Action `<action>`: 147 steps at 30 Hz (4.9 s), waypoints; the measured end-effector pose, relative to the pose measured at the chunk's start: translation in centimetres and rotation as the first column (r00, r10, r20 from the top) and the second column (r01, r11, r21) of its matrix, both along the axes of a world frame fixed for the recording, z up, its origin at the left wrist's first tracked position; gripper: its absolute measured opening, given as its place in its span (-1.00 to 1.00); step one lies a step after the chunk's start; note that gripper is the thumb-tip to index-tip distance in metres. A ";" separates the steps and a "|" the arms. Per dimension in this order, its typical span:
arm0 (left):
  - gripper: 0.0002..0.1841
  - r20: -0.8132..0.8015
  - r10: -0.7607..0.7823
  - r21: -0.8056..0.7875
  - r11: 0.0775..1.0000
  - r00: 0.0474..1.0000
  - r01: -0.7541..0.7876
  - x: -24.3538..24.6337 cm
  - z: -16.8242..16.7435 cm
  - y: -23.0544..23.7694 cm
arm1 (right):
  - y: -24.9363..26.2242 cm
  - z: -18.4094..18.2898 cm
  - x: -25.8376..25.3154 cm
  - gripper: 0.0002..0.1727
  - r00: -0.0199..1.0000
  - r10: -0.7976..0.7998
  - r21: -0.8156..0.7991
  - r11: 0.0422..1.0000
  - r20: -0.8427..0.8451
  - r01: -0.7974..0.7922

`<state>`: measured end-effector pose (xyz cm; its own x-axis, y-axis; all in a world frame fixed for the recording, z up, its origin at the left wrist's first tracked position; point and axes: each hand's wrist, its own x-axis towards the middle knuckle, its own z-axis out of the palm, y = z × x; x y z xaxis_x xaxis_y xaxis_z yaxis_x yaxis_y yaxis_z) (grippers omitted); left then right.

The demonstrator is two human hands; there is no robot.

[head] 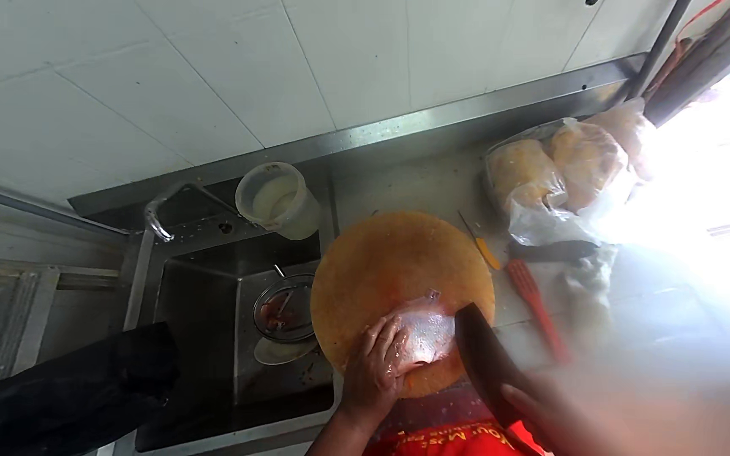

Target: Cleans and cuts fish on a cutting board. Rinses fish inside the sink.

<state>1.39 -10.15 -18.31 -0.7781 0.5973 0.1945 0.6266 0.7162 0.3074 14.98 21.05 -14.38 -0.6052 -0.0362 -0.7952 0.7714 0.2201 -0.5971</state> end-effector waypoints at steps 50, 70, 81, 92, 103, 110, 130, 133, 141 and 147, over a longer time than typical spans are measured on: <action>-0.49 -0.105 -0.074 -0.101 0.993 0.992 0.063 -0.7 -1.3 1.0 | -3.6 -2.3 -3.9 -0.32 0.977 0.205 0.458 0.875 -0.057 -0.157; -0.54 -0.137 -0.094 -0.050 0.995 0.986 0.088 -1.4 -1.8 0.7 | 0.8 -1.0 -7.4 -0.33 0.910 0.414 0.439 0.820 -0.010 -0.368; -0.57 -0.130 -0.108 -0.026 0.994 0.986 0.106 -1.8 -2.0 0.4 | 0.0 -0.3 -13.3 -0.37 0.860 0.508 0.489 0.759 -0.033 -0.430; -0.63 -0.142 -0.110 0.000 0.994 0.984 0.112 -2.2 -2.0 0.3 | 1.1 -0.5 -11.0 -0.30 0.820 0.572 0.517 0.707 -0.018 -0.482; -0.63 -0.132 -0.134 0.018 0.990 0.982 0.137 -2.5 -2.0 0.1 | 0.6 -0.3 -13.0 -0.31 0.809 0.588 0.482 0.709 -0.002 -0.515; -0.65 -0.150 -0.130 0.040 0.990 0.980 0.138 -2.5 -2.1 0.2 | -1.1 0.7 -17.6 -0.40 0.752 0.659 0.470 0.666 -0.009 -0.579; -0.68 -0.100 -0.106 0.101 0.988 0.989 0.116 -2.6 -1.9 -0.4 | -4.9 0.8 -21.3 -0.39 0.679 0.733 0.473 0.589 0.028 -0.655; -0.64 -0.104 -0.114 0.089 0.988 0.988 0.124 -2.7 -2.0 -0.5 | -6.6 0.2 -23.4 -0.35 0.634 0.773 0.504 0.557 -0.024 -0.660; -0.66 -0.109 -0.122 0.106 0.985 0.987 0.133 -2.8 -1.8 -0.6 | -6.5 1.9 -24.8 -0.40 0.591 0.806 0.376 0.538 0.032 -0.754; -0.57 -0.140 -0.117 0.076 0.989 0.983 0.128 -2.8 -2.1 -0.5 | -9.5 -0.4 -27.2 -0.36 0.499 0.859 0.467 0.490 -0.115 -0.736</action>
<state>-1.45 -10.66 -20.42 -0.6632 0.6636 0.3462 0.7478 0.6065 0.2701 -12.25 11.58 -14.82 -0.6392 -0.4200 -0.6442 -0.0504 0.8588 -0.5098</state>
